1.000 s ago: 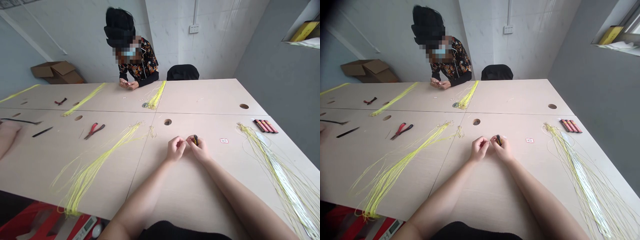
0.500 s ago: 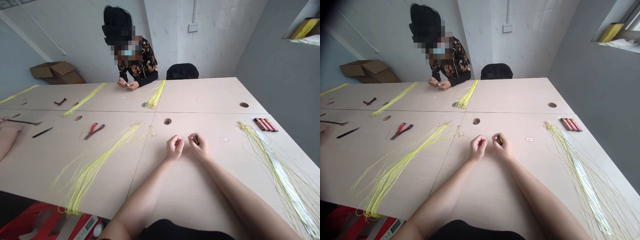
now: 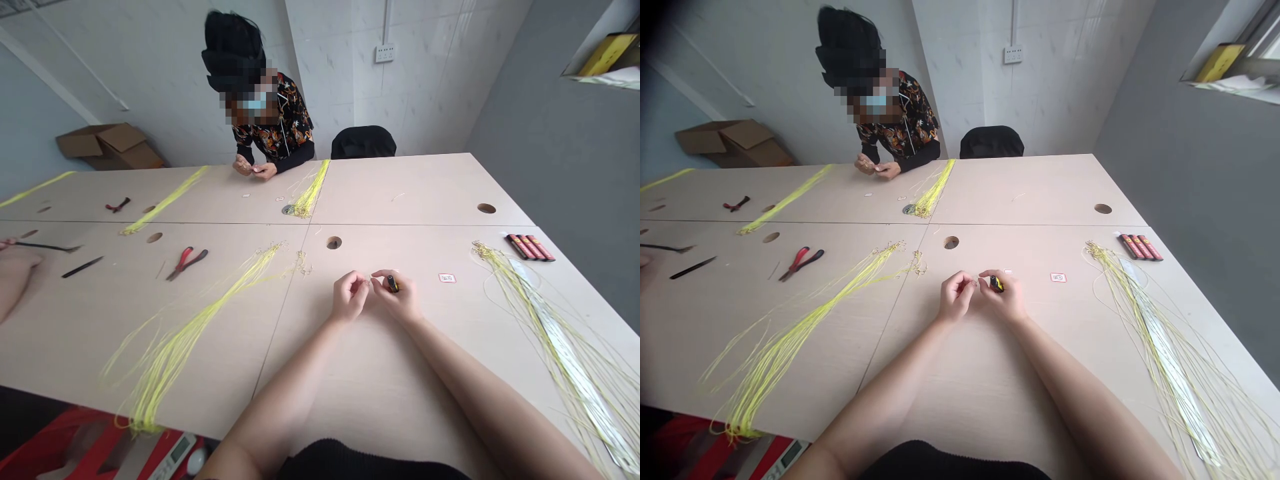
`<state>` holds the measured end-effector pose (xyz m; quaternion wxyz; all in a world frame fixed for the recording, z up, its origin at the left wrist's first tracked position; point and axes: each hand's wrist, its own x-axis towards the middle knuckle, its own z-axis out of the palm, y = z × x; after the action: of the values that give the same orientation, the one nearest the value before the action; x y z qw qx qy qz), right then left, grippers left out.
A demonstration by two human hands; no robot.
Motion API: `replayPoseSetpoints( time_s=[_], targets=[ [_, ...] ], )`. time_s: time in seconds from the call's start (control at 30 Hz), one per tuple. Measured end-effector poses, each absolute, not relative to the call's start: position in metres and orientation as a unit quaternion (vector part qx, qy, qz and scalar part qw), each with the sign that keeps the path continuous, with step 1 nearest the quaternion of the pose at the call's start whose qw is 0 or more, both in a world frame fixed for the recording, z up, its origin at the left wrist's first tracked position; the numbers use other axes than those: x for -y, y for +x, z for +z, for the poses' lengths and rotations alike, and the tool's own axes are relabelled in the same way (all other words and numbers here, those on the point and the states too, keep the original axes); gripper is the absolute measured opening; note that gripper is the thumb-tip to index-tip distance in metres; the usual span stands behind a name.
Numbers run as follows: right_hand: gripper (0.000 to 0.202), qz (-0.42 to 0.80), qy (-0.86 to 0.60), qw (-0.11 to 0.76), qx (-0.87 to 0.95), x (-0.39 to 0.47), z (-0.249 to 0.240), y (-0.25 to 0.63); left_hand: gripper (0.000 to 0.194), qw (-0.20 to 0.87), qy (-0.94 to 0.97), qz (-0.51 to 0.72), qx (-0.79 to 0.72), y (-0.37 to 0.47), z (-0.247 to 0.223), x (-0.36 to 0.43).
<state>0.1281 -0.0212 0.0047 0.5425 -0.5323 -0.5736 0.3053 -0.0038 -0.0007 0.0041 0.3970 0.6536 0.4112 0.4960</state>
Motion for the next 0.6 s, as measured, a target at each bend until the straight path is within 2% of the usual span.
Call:
replayPoseSetpoints(
  time_s=[0.6],
  targets=[
    [0.010, 0.316, -0.526, 0.536, 0.580, 0.0224, 0.0078, 0.1274, 0.020, 0.397, 0.659, 0.490, -0.409, -0.0046, 0.0042, 0.0012]
  ],
)
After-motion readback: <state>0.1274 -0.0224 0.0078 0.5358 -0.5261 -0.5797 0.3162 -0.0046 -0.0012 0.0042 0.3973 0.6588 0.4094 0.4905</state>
